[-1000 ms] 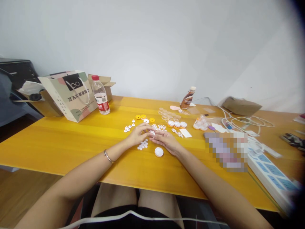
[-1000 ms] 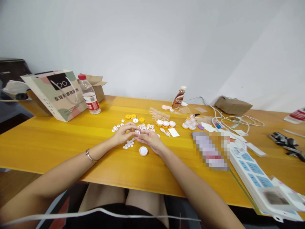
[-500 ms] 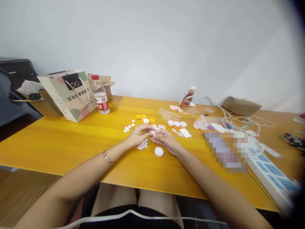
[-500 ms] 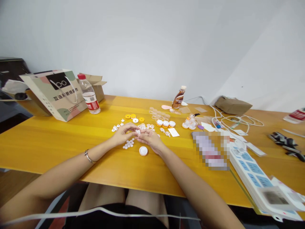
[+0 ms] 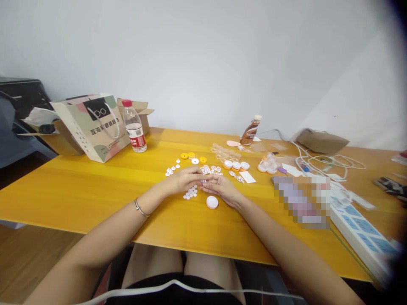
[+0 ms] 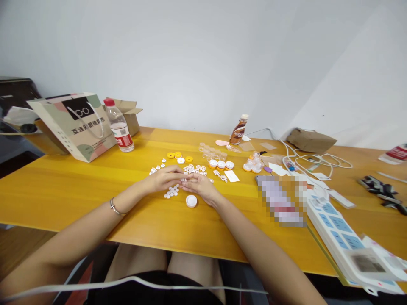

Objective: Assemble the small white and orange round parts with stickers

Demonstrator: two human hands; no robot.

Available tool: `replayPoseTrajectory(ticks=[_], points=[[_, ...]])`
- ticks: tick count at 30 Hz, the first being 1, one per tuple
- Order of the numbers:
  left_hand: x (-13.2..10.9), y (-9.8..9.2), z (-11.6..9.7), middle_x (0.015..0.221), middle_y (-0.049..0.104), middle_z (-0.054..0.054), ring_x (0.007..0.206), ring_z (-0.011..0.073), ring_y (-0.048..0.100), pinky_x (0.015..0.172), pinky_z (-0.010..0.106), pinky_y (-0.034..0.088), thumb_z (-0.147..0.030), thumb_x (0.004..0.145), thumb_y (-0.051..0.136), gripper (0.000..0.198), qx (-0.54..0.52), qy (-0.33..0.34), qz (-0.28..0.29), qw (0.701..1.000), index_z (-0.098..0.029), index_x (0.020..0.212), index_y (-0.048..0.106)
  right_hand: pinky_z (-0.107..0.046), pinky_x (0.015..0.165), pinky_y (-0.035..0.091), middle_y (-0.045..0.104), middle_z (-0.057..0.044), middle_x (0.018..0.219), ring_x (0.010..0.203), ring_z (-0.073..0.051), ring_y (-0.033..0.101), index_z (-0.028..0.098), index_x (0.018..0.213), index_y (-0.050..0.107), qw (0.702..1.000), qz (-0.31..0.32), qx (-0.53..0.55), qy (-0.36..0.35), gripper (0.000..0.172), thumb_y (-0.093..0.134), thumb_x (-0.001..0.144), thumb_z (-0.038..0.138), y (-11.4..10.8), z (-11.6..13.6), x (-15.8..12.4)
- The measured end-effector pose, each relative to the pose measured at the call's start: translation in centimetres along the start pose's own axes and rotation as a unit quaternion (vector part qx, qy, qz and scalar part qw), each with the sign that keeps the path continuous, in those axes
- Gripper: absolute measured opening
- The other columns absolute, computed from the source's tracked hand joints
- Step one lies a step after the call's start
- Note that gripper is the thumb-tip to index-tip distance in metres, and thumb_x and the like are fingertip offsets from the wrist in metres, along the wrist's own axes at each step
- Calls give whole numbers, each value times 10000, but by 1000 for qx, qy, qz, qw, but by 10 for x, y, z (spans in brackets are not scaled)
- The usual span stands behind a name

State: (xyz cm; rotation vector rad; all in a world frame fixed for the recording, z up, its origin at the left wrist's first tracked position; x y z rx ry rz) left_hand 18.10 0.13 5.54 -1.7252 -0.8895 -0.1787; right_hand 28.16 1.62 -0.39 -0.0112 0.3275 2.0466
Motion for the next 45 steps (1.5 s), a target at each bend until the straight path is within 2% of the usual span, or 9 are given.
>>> replayPoseTrajectory(ticks=[4, 11, 16, 22, 31, 36, 41, 45], points=[[-1, 2, 1, 948, 582, 82, 863, 146, 547, 782, 251, 445, -219, 841, 464, 293, 52, 1, 27, 998, -223, 1112, 576, -327, 913, 467, 706, -53, 847, 834, -153, 665, 157, 868, 596, 1000, 10, -12, 5, 299, 736, 609, 206, -1, -3, 1], [-6, 3, 2, 947, 608, 88, 839, 134, 568, 766, 233, 458, -207, 861, 429, 250, 133, 25, 36, 990, -183, 1044, 597, -339, 900, 480, 708, -53, 848, 805, -155, 671, 163, 850, 608, 1000, 11, -16, 6, 285, 743, 604, 214, -3, -3, 2], [-6, 3, 1, 949, 608, 91, 842, 127, 572, 758, 230, 471, -200, 871, 415, 246, 147, 57, 38, 987, -158, 1053, 577, -327, 895, 483, 707, -53, 844, 813, -159, 670, 161, 842, 599, 1000, 7, -11, 16, 282, 745, 606, 209, -5, -5, 2], [-6, 4, 2, 957, 610, 88, 843, 126, 579, 759, 230, 476, -203, 873, 410, 252, 158, 51, 49, 985, -166, 1067, 568, -314, 890, 484, 704, -43, 818, 801, -150, 669, 161, 839, 588, 1000, -1, -11, 19, 284, 744, 605, 198, -4, -4, 2], [-4, 3, 1, 948, 624, 82, 848, 138, 588, 759, 249, 473, -243, 874, 422, 276, 123, -1, 19, 992, -184, 1115, 543, -263, 838, 505, 689, -17, 788, 752, -122, 660, 169, 759, 608, 999, -41, 1, 8, 218, 744, 599, 227, -11, -2, 4], [0, -3, 0, 901, 634, 75, 836, 141, 591, 757, 246, 469, -256, 852, 465, 248, 30, -64, -25, 997, -163, 1036, 602, -254, 823, 502, 686, -12, 803, 739, -108, 648, 171, 740, 633, 999, -45, 3, -1, 202, 748, 586, 231, -10, 0, 3], [1, -4, 9, 826, 649, 57, 781, 136, 599, 725, 244, 479, -226, 791, 543, 157, -68, -171, -95, 978, -141, 868, 651, -267, 812, 496, 680, -5, 783, 731, -110, 641, 171, 717, 648, 999, -42, -12, -13, 179, 743, 587, 251, -10, 4, 2], [-3, 1, 19, 861, 653, 68, 776, 139, 611, 729, 255, 489, -245, 746, 596, 199, -151, -235, -147, 949, -122, 900, 626, -285, 826, 481, 678, -7, 807, 749, -117, 634, 181, 748, 660, 998, -50, -2, -33, 198, 738, 587, 267, -12, 6, 2]])
Point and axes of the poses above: each hand's wrist, its own x-axis towards the middle knuckle, its own y-axis out of the palm, z = x × y, the point moved 8 cm from there along x, towards the middle knuckle
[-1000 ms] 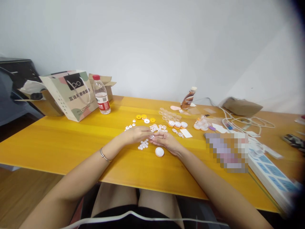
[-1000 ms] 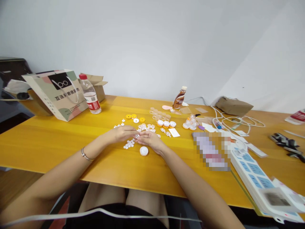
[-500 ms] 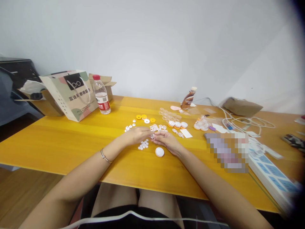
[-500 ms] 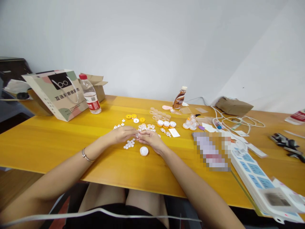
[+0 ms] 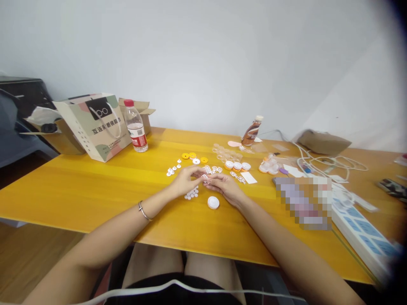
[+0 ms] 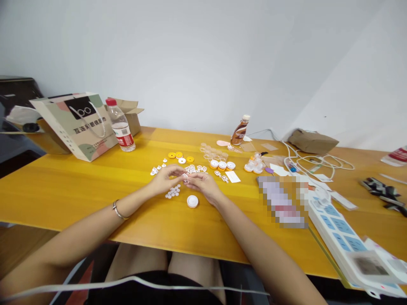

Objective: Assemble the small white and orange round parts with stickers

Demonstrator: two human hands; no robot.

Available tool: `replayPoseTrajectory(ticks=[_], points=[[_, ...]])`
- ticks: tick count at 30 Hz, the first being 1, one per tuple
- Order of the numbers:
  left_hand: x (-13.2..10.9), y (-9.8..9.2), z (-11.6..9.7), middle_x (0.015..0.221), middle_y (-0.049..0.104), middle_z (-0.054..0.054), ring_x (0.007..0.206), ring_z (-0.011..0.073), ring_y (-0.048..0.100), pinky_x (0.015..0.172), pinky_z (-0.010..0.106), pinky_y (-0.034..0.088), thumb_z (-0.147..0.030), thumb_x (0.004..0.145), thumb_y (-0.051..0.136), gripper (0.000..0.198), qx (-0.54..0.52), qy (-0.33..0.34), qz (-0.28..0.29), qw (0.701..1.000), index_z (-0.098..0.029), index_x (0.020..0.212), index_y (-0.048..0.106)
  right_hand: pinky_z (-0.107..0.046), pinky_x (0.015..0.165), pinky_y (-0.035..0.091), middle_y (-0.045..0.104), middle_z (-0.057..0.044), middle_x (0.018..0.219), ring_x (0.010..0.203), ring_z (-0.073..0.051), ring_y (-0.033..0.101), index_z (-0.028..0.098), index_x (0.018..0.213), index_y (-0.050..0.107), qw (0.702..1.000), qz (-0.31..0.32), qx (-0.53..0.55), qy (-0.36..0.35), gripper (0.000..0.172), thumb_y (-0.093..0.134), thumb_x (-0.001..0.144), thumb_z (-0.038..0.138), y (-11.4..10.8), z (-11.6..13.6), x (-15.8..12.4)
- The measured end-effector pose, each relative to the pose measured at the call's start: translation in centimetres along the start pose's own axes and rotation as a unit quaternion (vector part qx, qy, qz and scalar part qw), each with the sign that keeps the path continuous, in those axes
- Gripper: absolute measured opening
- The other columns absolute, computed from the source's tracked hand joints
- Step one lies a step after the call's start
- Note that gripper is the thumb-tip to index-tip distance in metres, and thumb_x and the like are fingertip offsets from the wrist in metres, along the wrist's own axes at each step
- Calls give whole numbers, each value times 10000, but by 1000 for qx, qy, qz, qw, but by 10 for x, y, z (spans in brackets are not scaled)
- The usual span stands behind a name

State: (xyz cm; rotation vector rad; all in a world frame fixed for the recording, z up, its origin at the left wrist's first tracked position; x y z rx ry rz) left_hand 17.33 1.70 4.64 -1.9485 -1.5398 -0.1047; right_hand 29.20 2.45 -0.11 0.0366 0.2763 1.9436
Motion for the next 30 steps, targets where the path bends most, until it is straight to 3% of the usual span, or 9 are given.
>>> replayPoseTrajectory(ticks=[3, 6, 9, 12, 15, 19, 22, 30], points=[[0, 3, 12, 850, 661, 77, 762, 148, 622, 735, 279, 496, -285, 734, 608, 230, -81, -52, -11, 995, -109, 882, 608, -304, 833, 464, 670, -16, 853, 779, -130, 622, 185, 780, 656, 1000, 2, -14, -17, 227, 719, 601, 309, 0, 3, 1], [0, 4, 18, 802, 662, 66, 733, 146, 623, 730, 284, 496, -307, 729, 611, 214, -117, -73, -10, 990, -109, 811, 596, -312, 802, 446, 646, -28, 873, 802, -146, 593, 182, 821, 635, 991, 13, -122, -55, 274, 665, 643, 387, -2, 18, -2], [2, -4, 16, 808, 654, 58, 750, 136, 615, 750, 274, 483, -288, 730, 612, 196, -112, -63, -39, 991, -116, 819, 580, -285, 705, 425, 589, -14, 849, 749, -137, 536, 188, 885, 581, 948, 26, -300, -99, 365, 675, 622, 425, -6, 39, -12], [1, -6, 9, 838, 646, 62, 774, 130, 603, 758, 266, 472, -277, 757, 585, 192, -91, -45, -31, 994, -120, 867, 574, -239, 590, 378, 481, 35, 728, 648, -111, 441, 202, 971, 512, 888, 162, -428, -54, 575, 766, 495, 401, 4, 33, -26], [-2, 1, -2, 852, 642, 61, 774, 124, 593, 749, 257, 468, -275, 780, 560, 202, -63, -11, 11, 998, -121, 909, 577, -222, 574, 345, 431, 40, 727, 642, -101, 397, 205, 925, 505, 852, 218, -473, -51, 526, 764, 504, 389, 10, 26, -34], [-10, 15, -18, 835, 639, 51, 756, 115, 581, 731, 240, 465, -285, 792, 549, 194, -19, 45, 98, 994, -126, 895, 593, -216, 546, 320, 408, 42, 676, 612, -96, 378, 201, 902, 515, 859, 239, -449, -66, 351, 680, 640, 366, 20, 19, -32], [-16, 25, -22, 821, 640, 40, 726, 105, 575, 684, 217, 456, -280, 809, 528, 174, 30, 72, 158, 984, -141, 887, 596, -215, 535, 320, 426, 39, 677, 606, -96, 386, 195, 898, 521, 874, 214, -431, -74, 324, 662, 662, 367, 20, 19, -26], [-16, 28, -26, 808, 633, 31, 733, 112, 567, 687, 213, 430, -277, 836, 492, 161, 118, 124, 169, 971, -161, 892, 589, -216, 529, 313, 462, 35, 670, 595, -95, 403, 176, 799, 505, 886, 177, -423, -75, 302, 656, 662, 399, 12, 12, -15]])
Point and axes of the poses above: each hand's wrist, its own x-axis towards the middle knuckle, its own y-axis out of the palm, z = x × y, the point moved 8 cm from there along x, towards the middle knuckle
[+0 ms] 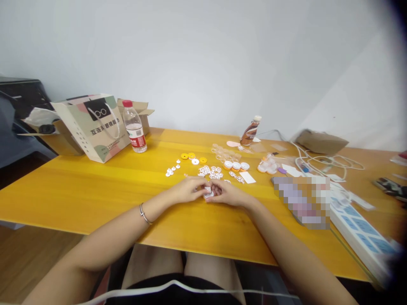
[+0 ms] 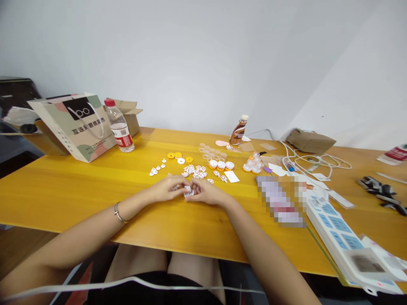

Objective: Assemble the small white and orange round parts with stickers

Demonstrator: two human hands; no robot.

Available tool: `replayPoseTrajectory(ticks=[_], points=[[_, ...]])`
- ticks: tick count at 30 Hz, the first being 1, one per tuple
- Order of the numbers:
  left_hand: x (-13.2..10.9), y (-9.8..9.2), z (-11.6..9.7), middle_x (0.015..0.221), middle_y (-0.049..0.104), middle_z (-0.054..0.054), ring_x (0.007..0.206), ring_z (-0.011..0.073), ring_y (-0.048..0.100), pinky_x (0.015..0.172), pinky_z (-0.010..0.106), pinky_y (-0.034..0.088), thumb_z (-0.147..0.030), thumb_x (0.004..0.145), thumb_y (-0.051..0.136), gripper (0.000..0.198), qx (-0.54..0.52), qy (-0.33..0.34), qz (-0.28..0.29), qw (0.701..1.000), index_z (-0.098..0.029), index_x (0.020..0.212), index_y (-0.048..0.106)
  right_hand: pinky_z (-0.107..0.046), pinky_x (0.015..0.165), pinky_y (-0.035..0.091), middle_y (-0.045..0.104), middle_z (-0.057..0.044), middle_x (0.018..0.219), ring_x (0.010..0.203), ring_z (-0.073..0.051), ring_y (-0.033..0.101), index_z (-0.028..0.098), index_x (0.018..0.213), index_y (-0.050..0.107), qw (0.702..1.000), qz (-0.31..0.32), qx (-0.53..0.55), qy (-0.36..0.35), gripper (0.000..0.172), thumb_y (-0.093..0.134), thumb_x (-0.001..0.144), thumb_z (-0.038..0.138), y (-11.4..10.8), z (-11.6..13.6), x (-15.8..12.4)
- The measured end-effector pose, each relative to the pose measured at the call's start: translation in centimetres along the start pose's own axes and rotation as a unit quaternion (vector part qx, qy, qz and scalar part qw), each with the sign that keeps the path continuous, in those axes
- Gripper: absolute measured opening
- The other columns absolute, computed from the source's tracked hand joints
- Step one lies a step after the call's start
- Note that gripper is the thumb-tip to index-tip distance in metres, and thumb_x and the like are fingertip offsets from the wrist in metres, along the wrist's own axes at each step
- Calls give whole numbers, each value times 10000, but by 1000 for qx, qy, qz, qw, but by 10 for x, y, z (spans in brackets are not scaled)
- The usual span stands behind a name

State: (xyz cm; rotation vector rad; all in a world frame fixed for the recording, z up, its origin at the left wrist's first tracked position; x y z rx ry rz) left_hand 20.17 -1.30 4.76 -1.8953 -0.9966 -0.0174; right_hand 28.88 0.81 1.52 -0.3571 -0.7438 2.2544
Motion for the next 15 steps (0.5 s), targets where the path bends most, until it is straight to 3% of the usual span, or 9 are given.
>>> replayPoseTrajectory(ticks=[9, 15], points=[[2, 7, -8, 876, 624, 50, 823, 143, 560, 770, 254, 425, -206, 840, 474, 125, 34, 39, 15, 999, -169, 907, 572, -214, 533, 321, 452, 36, 676, 592, -94, 395, 177, 842, 512, 1000, -3, 15, -15, 328, 645, 670, 423, 2, 1, 2], [2, 7, -6, 903, 624, 51, 851, 148, 566, 778, 258, 431, -194, 829, 482, 122, 25, 15, 14, 999, -170, 903, 576, -211, 536, 324, 452, 39, 684, 593, -90, 387, 180, 850, 514, 999, 9, 15, -26, 283, 639, 676, 364, 5, 2, 2]])
Point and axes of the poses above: each hand's wrist, its own x-axis towards the middle knuckle, its own y-axis out of the palm, z = x × y, the point moved 8 cm from there along x, towards the middle knuckle
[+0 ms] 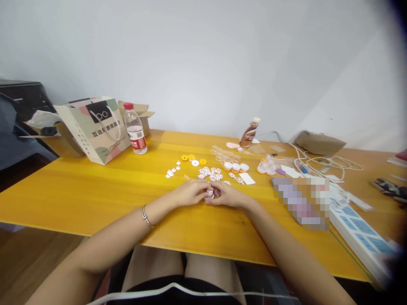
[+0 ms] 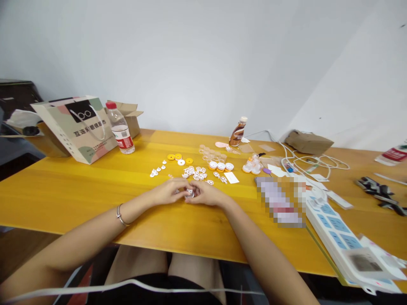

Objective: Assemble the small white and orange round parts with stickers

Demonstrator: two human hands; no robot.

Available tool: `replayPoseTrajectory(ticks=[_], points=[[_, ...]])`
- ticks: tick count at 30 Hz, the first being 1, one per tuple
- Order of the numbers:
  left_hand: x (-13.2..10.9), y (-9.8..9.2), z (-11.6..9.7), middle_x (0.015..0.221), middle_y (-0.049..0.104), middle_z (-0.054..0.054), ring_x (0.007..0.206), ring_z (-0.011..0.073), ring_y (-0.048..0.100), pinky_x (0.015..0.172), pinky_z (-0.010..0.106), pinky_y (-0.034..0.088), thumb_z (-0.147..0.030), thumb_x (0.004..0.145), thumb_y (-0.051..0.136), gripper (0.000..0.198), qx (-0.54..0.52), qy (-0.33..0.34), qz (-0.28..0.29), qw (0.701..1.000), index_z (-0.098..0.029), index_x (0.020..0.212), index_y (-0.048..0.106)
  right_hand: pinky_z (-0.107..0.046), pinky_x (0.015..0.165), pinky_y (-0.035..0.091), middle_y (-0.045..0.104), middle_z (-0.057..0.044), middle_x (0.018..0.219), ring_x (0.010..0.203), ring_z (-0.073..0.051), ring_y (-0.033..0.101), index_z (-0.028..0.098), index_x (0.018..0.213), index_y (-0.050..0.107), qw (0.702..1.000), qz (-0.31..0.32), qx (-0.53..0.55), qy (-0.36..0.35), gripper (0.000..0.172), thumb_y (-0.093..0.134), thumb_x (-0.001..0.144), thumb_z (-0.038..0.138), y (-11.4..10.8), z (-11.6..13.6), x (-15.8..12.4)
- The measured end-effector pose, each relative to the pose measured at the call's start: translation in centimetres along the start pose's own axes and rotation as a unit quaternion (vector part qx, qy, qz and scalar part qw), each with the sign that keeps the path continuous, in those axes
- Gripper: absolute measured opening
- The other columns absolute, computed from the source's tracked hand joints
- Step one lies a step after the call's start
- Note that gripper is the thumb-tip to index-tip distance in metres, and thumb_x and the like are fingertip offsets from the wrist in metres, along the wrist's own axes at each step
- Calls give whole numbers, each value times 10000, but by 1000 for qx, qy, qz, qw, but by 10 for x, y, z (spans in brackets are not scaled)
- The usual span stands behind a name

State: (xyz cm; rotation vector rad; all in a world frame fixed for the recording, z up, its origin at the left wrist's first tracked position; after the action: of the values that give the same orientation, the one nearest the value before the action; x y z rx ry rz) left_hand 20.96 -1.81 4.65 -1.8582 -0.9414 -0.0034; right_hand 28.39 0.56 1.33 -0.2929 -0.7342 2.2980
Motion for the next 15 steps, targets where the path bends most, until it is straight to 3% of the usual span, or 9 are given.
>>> replayPoseTrajectory(ticks=[6, 10, 13, 15], points=[[-3, 0, 8, 883, 632, 44, 800, 131, 578, 739, 242, 450, -264, 831, 497, 164, -51, -30, -31, 998, -166, 930, 584, -213, 558, 338, 458, 38, 698, 614, -90, 396, 180, 831, 524, 1000, 9, 24, -4, 264, 640, 680, 363, -3, 3, -3], [2, -17, 16, 932, 625, 61, 864, 141, 576, 792, 259, 451, -320, 847, 471, 238, -61, -46, -118, 990, -150, 981, 570, -207, 562, 351, 462, 45, 706, 609, -79, 407, 187, 907, 527, 996, 9, 92, 9, 317, 655, 671, 356, -9, 1, -4], [19, -34, 29, 951, 610, 73, 900, 155, 561, 825, 289, 446, -325, 866, 425, 274, -9, -62, -169, 984, -148, 1029, 556, -205, 579, 382, 494, 48, 717, 618, -77, 446, 194, 911, 529, 989, 22, 147, 27, 357, 695, 628, 336, -9, -4, -5], [39, -36, 40, 1031, 585, 85, 973, 174, 538, 873, 319, 429, -314, 865, 419, 293, 42, -66, -159, 984, -159, 1083, 538, -218, 631, 416, 531, 39, 756, 665, -86, 494, 193, 903, 538, 983, 34, 178, 32, 381, 721, 597, 327, -7, -5, -6]])
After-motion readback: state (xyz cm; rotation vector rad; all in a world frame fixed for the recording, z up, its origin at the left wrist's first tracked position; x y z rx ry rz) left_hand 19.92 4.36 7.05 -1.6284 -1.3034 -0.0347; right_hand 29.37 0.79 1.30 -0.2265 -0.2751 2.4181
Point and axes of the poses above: each hand's wrist, its own x-axis towards the middle knuckle, its own y-axis out of the palm, z = x × y, the point moved 8 cm from there along x, towards the middle knuckle
